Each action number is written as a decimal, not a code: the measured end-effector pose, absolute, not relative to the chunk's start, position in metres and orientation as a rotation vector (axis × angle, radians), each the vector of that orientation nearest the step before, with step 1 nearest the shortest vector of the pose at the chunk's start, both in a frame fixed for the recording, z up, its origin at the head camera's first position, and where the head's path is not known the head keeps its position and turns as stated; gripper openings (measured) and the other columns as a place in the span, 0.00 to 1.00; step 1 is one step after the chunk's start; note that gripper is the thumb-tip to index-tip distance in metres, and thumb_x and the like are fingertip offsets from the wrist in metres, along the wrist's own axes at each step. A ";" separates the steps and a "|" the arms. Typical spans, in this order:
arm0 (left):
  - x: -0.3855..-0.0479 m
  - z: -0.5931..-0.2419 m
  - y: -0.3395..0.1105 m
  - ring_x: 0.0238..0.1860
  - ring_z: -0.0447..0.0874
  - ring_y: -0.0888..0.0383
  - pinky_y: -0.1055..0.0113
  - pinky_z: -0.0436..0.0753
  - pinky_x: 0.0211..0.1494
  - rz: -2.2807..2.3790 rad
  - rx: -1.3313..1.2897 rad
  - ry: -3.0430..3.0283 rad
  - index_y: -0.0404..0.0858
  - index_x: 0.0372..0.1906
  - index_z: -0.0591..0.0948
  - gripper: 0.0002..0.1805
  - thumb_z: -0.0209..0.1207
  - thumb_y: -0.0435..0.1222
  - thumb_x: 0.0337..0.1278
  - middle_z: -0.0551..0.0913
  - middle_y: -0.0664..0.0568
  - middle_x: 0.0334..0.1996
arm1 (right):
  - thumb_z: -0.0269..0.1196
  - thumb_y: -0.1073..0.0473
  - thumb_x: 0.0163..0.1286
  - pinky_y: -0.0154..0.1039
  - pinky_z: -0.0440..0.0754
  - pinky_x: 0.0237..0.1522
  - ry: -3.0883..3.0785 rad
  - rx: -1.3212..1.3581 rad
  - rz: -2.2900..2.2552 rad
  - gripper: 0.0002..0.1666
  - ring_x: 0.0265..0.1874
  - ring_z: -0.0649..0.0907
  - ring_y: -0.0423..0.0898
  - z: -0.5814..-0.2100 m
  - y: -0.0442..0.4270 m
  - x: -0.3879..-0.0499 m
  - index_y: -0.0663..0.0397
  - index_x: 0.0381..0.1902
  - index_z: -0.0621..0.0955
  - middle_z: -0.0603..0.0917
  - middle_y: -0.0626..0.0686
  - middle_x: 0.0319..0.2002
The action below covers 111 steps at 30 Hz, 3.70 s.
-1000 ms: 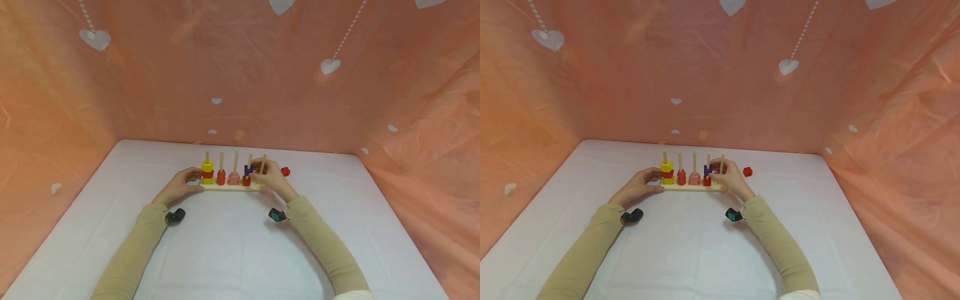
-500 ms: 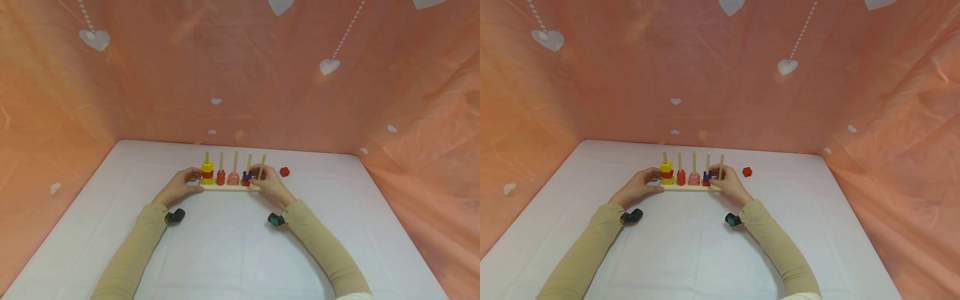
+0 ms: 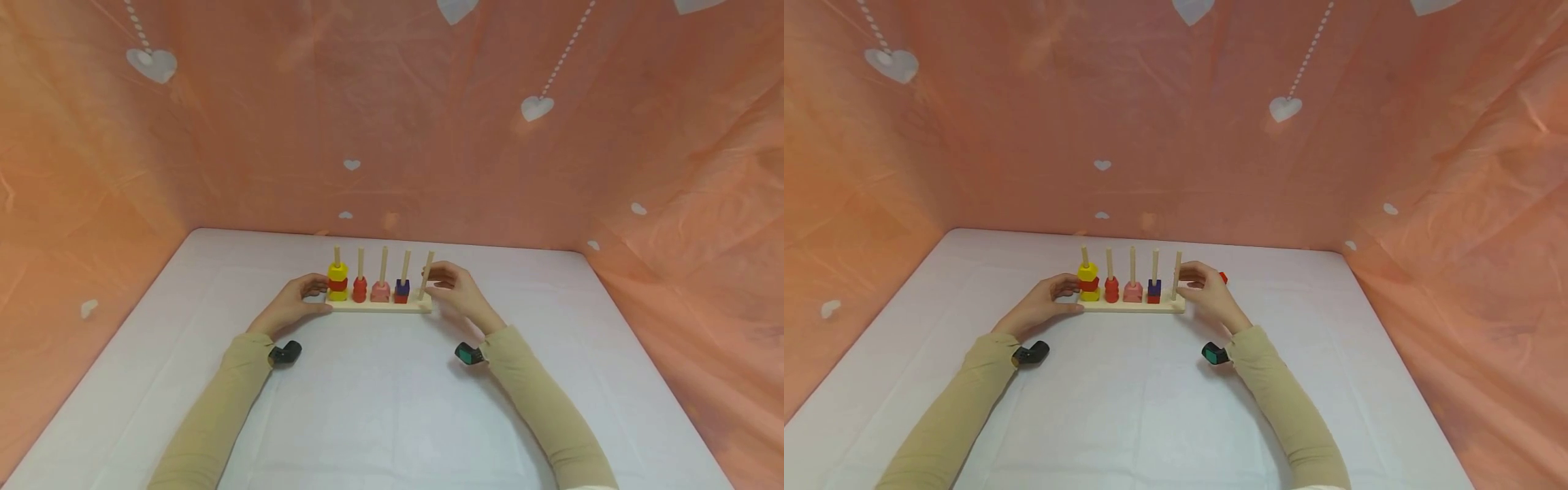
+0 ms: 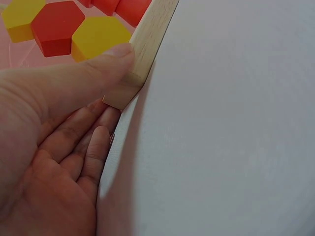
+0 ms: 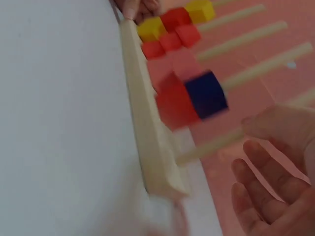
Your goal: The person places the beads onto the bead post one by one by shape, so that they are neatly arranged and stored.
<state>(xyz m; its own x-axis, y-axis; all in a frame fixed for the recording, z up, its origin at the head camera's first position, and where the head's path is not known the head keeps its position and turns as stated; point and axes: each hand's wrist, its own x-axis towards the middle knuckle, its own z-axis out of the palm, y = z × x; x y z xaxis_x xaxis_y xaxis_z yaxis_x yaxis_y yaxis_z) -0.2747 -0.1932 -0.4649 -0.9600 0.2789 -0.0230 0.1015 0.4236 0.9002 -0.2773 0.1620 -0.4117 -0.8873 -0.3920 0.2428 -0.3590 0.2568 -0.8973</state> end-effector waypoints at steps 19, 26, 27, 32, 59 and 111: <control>-0.275 -0.465 -0.193 0.62 0.69 0.45 0.49 0.66 0.67 1.533 0.358 2.525 0.36 0.64 0.69 0.36 0.71 0.39 0.49 0.73 0.43 0.60 | 0.66 0.69 0.61 0.54 0.70 0.60 2.911 -0.463 -1.508 0.24 0.55 0.75 0.59 -0.434 0.229 -0.297 0.67 0.55 0.75 0.78 0.63 0.53; -0.275 -0.464 -0.193 0.62 0.69 0.45 0.49 0.66 0.67 1.547 0.360 2.508 0.37 0.64 0.69 0.37 0.71 0.40 0.49 0.73 0.44 0.60 | 0.67 0.66 0.61 0.50 0.74 0.58 2.832 -0.270 -1.534 0.26 0.55 0.74 0.57 -0.437 0.231 -0.301 0.65 0.57 0.74 0.77 0.62 0.54; -0.275 -0.465 -0.193 0.62 0.69 0.46 0.50 0.66 0.67 1.548 0.358 2.509 0.37 0.64 0.69 0.37 0.71 0.40 0.49 0.73 0.44 0.60 | 0.67 0.66 0.60 0.48 0.76 0.55 2.828 -0.254 -1.539 0.27 0.54 0.75 0.57 -0.438 0.231 -0.301 0.64 0.57 0.74 0.77 0.62 0.53; -0.274 -0.465 -0.191 0.61 0.69 0.47 0.50 0.66 0.67 1.551 0.360 2.520 0.39 0.63 0.71 0.35 0.71 0.40 0.48 0.75 0.46 0.59 | 0.68 0.68 0.59 0.34 0.81 0.40 2.868 -0.292 -1.532 0.26 0.47 0.78 0.57 -0.442 0.230 -0.306 0.68 0.54 0.75 0.79 0.64 0.49; -0.274 -0.465 -0.194 0.62 0.69 0.46 0.50 0.66 0.67 1.552 0.337 2.499 0.40 0.63 0.70 0.36 0.71 0.42 0.48 0.73 0.46 0.60 | 0.63 0.70 0.62 0.44 0.77 0.48 2.900 -0.304 -1.430 0.19 0.45 0.77 0.54 -0.445 0.228 -0.305 0.64 0.52 0.77 0.80 0.61 0.47; -0.275 -0.466 -0.195 0.61 0.69 0.47 0.49 0.64 0.67 1.573 0.370 2.484 0.39 0.63 0.70 0.35 0.70 0.39 0.50 0.74 0.46 0.59 | 0.63 0.71 0.64 0.35 0.78 0.42 2.407 -0.901 -1.977 0.20 0.46 0.79 0.52 -0.345 0.122 -0.266 0.69 0.54 0.75 0.80 0.58 0.47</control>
